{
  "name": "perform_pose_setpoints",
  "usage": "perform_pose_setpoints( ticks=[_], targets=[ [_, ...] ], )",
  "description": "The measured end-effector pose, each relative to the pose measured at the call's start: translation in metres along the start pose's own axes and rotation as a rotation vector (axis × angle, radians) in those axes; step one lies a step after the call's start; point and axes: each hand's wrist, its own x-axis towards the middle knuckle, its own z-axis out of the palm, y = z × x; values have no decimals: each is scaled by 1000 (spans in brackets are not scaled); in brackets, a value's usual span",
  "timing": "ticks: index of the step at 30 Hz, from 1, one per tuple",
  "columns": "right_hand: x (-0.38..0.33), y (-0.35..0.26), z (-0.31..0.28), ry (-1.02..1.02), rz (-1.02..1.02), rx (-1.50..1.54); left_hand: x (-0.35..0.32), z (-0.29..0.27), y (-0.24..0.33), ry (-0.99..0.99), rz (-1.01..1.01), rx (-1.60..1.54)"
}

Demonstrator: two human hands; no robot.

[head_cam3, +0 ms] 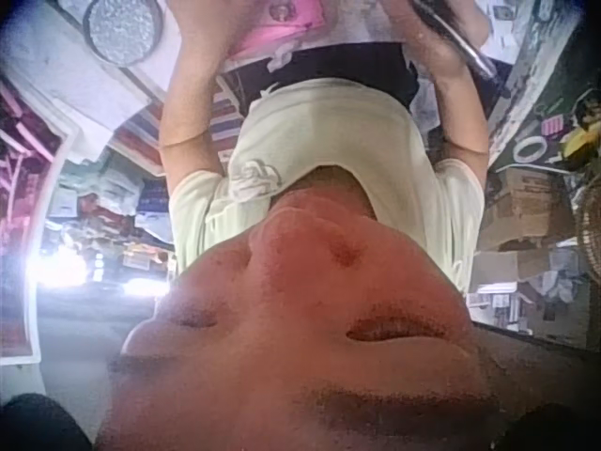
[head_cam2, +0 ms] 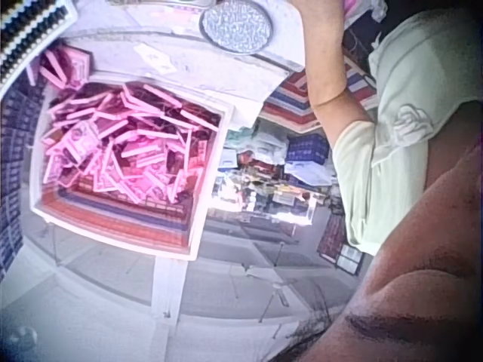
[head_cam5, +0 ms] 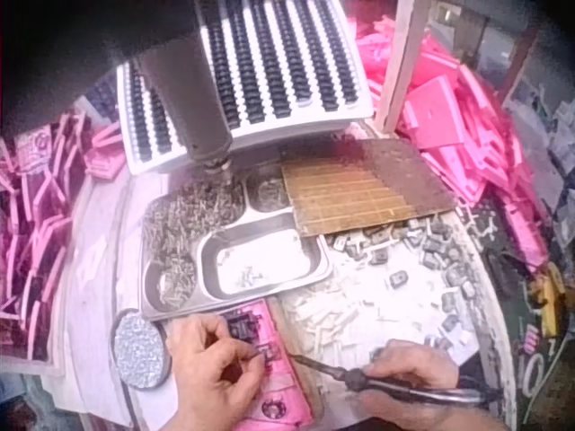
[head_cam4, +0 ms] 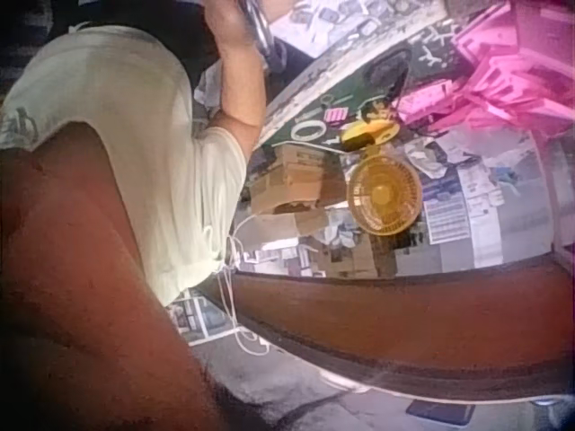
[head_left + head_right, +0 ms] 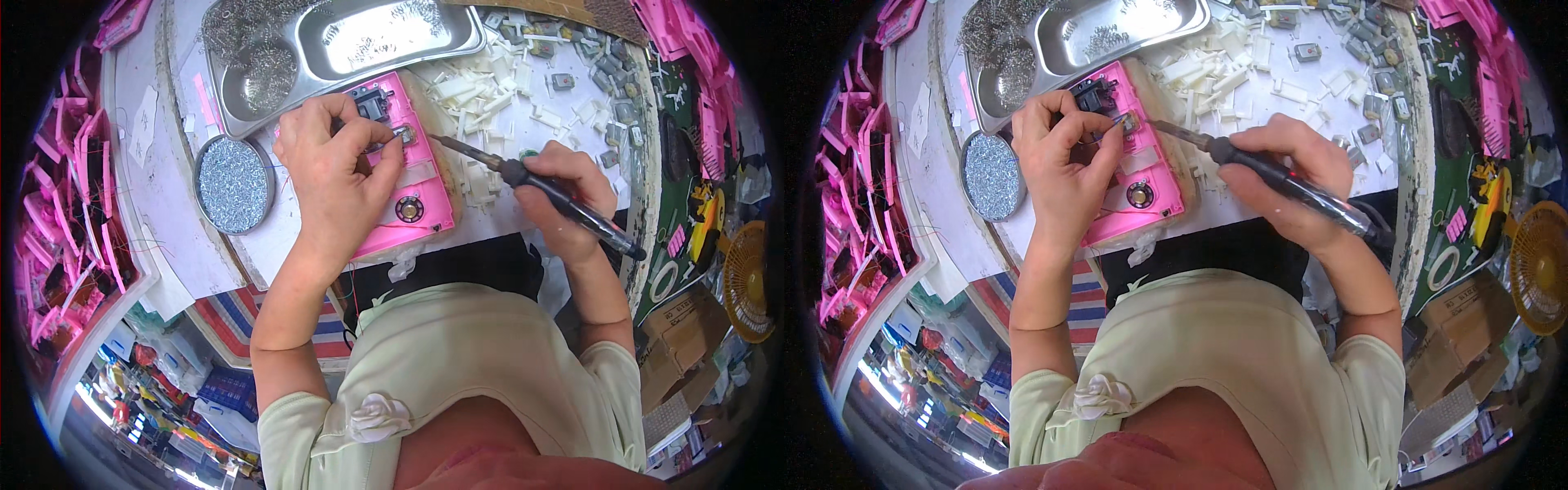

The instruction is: Assembling internal electronic components and soldering wires into a pink plastic housing.

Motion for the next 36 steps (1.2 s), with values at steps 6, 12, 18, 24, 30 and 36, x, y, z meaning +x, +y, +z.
perform_pose_setpoints(
  ticks=[6,12,18,24,30,36],
  targets=[
    [10,4,7,-135,-68,-76,-1,0,-5,-26,-12,-17],
    [17,7,15,-54,-111,-119,1,-1,-5,-32,-9,-20],
    [18,8,18,-59,-137,-134,2,-2,-5,-32,3,-17],
    [21,15,18,-96,-269,-178,2,-2,-6,-26,12,-20],
    [20,20,11,-77,-293,-144,3,-2,-5,-27,16,-13],
    [20,18,6,-65,-267,-132,3,-3,-6,-19,25,-8]
  ],
)
